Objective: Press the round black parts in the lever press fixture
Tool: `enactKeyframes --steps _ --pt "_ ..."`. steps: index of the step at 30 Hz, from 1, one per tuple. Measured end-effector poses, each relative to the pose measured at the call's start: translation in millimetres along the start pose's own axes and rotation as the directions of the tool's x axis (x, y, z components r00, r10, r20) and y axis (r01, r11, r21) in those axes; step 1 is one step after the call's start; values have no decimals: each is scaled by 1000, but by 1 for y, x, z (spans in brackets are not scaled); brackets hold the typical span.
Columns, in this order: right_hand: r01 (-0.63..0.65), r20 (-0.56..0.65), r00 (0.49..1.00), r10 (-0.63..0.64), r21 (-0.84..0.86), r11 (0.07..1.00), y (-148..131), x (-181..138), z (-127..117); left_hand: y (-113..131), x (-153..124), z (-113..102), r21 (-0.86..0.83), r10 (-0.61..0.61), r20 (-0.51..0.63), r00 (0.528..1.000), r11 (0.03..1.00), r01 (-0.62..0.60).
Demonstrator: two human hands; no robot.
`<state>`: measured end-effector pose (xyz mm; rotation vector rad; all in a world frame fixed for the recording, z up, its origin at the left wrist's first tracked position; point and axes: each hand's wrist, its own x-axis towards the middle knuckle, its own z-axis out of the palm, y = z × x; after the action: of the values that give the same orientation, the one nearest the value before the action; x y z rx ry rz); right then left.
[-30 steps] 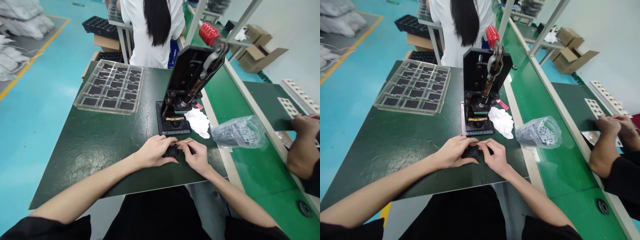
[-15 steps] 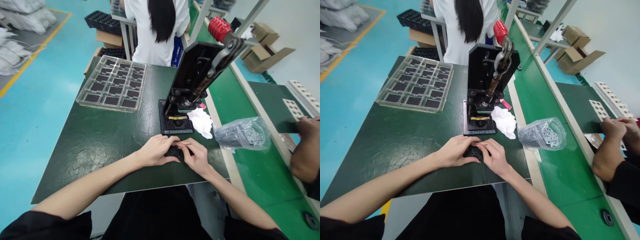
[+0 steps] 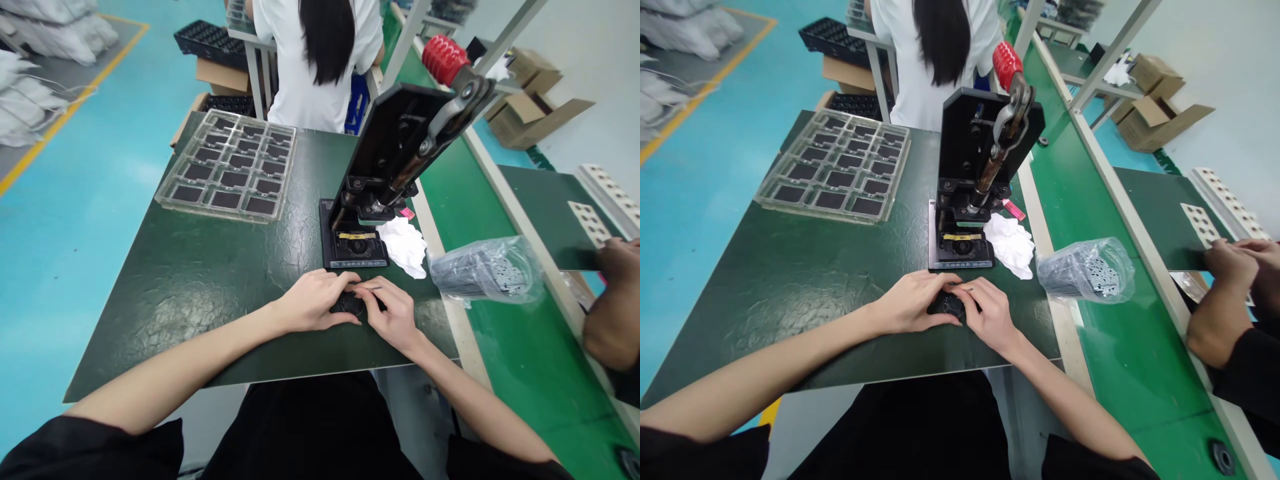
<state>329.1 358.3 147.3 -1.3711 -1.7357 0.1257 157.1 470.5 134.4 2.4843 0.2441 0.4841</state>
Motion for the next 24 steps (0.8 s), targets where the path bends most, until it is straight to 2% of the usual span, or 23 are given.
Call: enactKeyframes --steps 6,15,17,19,21,22,24 --pt "44 39 998 -43 -20 999 0 0 1 2 1 -1 33 -61 5 998 998 61" --pt "29 94 995 -30 11 1000 4 -1 3 1 -3 5 120 -193 -4 981 974 192" --pt "-36 50 998 33 51 998 3 0 -1 2 -3 5 149 -208 -7 978 967 206" --pt "-139 -103 984 147 84 987 2 0 -8 3 -2 4 166 -213 -9 977 963 211" --pt "-187 -220 953 207 110 976 -2 -2 -15 3 -1 4 172 -201 -13 979 965 201" --pt "-195 -218 951 219 124 973 -4 -4 -18 3 -1 4 172 -192 -19 981 966 193" --pt "-243 -112 958 264 171 955 -8 -8 -19 3 -2 4 167 -170 -44 984 970 175"
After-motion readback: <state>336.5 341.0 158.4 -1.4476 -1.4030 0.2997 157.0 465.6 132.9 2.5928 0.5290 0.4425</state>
